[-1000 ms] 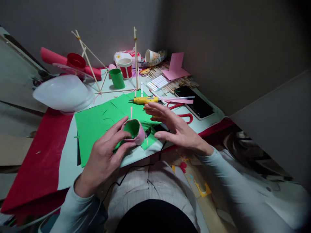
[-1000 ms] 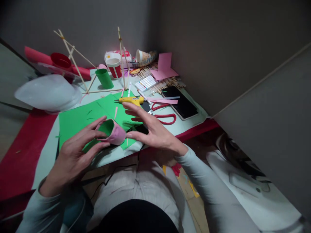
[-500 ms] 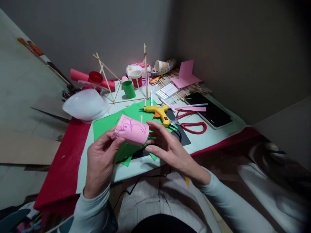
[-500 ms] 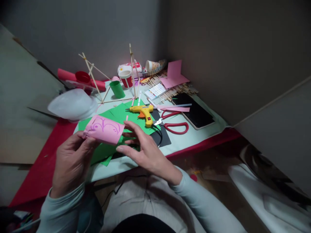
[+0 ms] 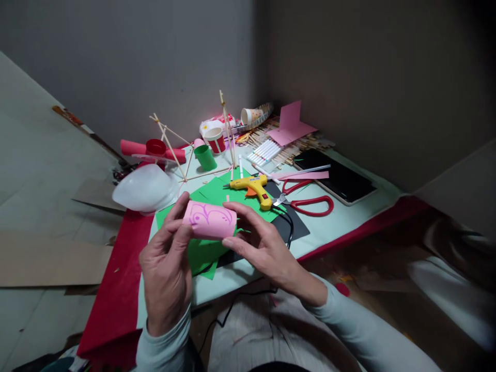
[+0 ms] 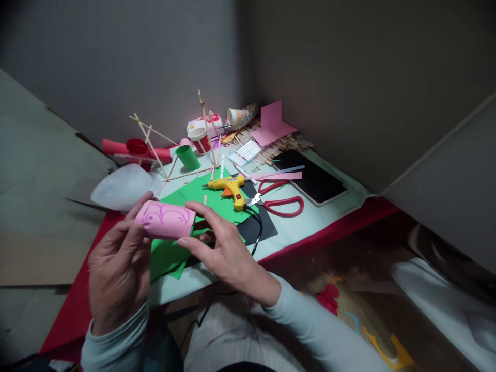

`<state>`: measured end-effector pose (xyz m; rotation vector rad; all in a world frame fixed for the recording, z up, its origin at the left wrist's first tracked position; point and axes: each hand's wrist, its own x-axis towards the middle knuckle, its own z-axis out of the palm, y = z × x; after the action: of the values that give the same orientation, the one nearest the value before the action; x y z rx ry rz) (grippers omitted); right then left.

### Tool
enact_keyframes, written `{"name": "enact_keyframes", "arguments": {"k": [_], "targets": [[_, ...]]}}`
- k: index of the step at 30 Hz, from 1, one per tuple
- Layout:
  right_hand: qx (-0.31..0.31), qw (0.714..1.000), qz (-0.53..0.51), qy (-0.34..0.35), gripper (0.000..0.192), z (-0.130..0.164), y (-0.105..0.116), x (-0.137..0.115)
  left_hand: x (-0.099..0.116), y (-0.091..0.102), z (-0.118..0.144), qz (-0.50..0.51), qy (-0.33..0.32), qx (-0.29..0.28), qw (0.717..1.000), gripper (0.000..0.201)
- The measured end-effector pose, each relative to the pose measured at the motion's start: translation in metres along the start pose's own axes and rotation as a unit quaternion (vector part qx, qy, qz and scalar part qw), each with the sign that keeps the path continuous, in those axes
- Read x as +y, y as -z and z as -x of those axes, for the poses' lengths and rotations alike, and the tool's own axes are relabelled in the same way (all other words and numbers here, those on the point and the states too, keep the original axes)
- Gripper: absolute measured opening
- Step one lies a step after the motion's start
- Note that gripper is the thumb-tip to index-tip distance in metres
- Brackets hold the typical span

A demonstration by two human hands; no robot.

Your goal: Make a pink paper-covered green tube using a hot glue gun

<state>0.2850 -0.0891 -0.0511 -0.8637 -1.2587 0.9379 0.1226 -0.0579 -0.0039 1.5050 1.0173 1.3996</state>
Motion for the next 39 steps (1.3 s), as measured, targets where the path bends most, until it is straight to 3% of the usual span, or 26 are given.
{"name": "enact_keyframes", "arguments": {"k": [5,9,14,18,21,23,28,32,37,39], "targets": [[-0.007,0.998,-0.039,-0.039,0.056,0.001,0.0,0.001,0.004,-0.005,-0.002,-0.017,-0.025,0.014,0.999,0.016],[-0.029,0.987,-0.13,-0.089,0.063,0.0,-0.001,0.004,0.002,-0.003,-0.001,-0.021,-0.061,0.007,0.998,0.016],[-0.032,0.938,-0.306,-0.159,0.054,-0.003,0.0,0.001,-0.003,0.001,0.0,-0.053,-0.119,-0.028,0.991,0.006],[-0.003,0.882,-0.427,-0.199,0.04,-0.003,0.001,-0.007,-0.005,0.001,0.0,0.057,-0.128,-0.024,0.99,0.05],[-0.023,0.856,-0.468,-0.219,0.037,-0.004,-0.004,-0.01,-0.01,-0.002,0.002,0.093,-0.052,-0.023,0.994,0.078],[-0.038,0.85,-0.474,-0.225,0.035,-0.005,-0.011,-0.009,-0.014,-0.006,0.004,0.084,-0.001,-0.029,0.996,0.08],[-0.06,0.867,-0.447,-0.213,0.034,-0.006,-0.028,-0.005,-0.013,-0.012,0.009,0.004,0.058,0.0,0.998,0.062],[-0.06,0.896,-0.384,-0.214,0.042,-0.004,-0.031,-0.003,-0.006,-0.012,0.014,-0.022,0.06,0.029,0.998,0.05],[-0.113,0.927,-0.288,-0.212,0.053,-0.001,-0.02,0.004,-0.007,-0.008,0.016,-0.015,0.041,0.017,0.999,0.046],[-0.107,0.95,-0.208,-0.205,0.057,0.0,-0.01,0.001,-0.011,-0.005,0.016,-0.03,0.019,0.027,0.999,0.048]]}}
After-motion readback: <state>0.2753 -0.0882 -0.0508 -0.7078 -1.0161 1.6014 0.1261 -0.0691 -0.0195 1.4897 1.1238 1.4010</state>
